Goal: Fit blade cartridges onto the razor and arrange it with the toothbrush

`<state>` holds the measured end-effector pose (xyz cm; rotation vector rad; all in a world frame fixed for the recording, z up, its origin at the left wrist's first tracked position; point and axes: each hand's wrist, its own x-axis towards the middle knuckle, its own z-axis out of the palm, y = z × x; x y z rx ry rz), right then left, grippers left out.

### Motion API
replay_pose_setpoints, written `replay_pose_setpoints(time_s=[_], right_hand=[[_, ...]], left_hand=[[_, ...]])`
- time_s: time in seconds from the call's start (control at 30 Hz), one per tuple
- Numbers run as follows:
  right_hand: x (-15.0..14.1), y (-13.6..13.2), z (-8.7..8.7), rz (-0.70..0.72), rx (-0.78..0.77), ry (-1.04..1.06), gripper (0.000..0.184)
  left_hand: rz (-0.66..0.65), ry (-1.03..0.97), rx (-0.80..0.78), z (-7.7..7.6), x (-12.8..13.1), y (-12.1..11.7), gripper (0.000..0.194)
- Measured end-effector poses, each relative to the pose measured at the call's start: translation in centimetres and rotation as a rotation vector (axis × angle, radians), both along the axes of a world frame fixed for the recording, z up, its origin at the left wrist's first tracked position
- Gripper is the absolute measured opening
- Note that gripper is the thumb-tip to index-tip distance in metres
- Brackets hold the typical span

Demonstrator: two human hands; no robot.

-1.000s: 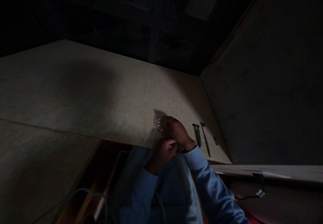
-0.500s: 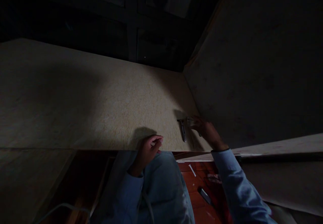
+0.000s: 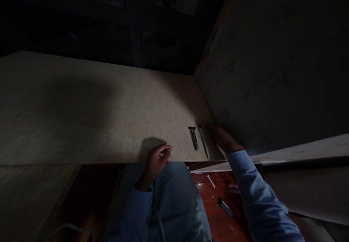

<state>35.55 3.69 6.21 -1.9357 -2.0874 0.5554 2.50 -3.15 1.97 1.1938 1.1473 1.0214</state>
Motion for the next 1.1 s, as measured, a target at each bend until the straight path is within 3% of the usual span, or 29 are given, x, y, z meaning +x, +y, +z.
replay_pose_setpoints(time_s=[0.13,0.23,0.47,0.57,0.73,0.83,1.03,1.1], right_hand=[[0.3,-0.6,-0.2,-0.011,0.023,-0.006,0.056],[0.4,-1.9,-0.1,-0.02,0.112,-0.054,0.049],[-1.1,-7.5,-0.1,-0.174,0.155,-0.166,0.027],[-4.3,-10.0,-0.6,-0.269,0.26,-0.01,0.024],[-13.4,-11.9,-0.8,-0.001,0.217,0.455,0.019],[-18.1,-10.7,-0.8,0.121,0.188,0.619,0.014],[-23.0,-6.4,-1.9,0.014,0.253,0.888,0.014],[-24.6,-5.6,-2.6,0.017,0.255,0.907,0.017]], left_hand=[[0.002,-0.005,-0.008,0.1,0.0,0.0,0.032],[0.015,-0.003,-0.012,0.0,0.0,0.0,0.033],[0.003,-0.008,-0.007,0.0,0.0,0.0,0.034],[0.004,-0.009,-0.013,0.0,0.1,-0.1,0.034],[-0.008,0.02,-0.01,0.5,0.0,-0.1,0.035],[0.038,-0.004,0.008,0.5,-0.6,0.2,0.036],[0.309,-0.215,-0.022,-0.3,-1.9,1.0,0.053],[0.338,-0.242,0.024,-0.1,-1.9,1.0,0.052]])
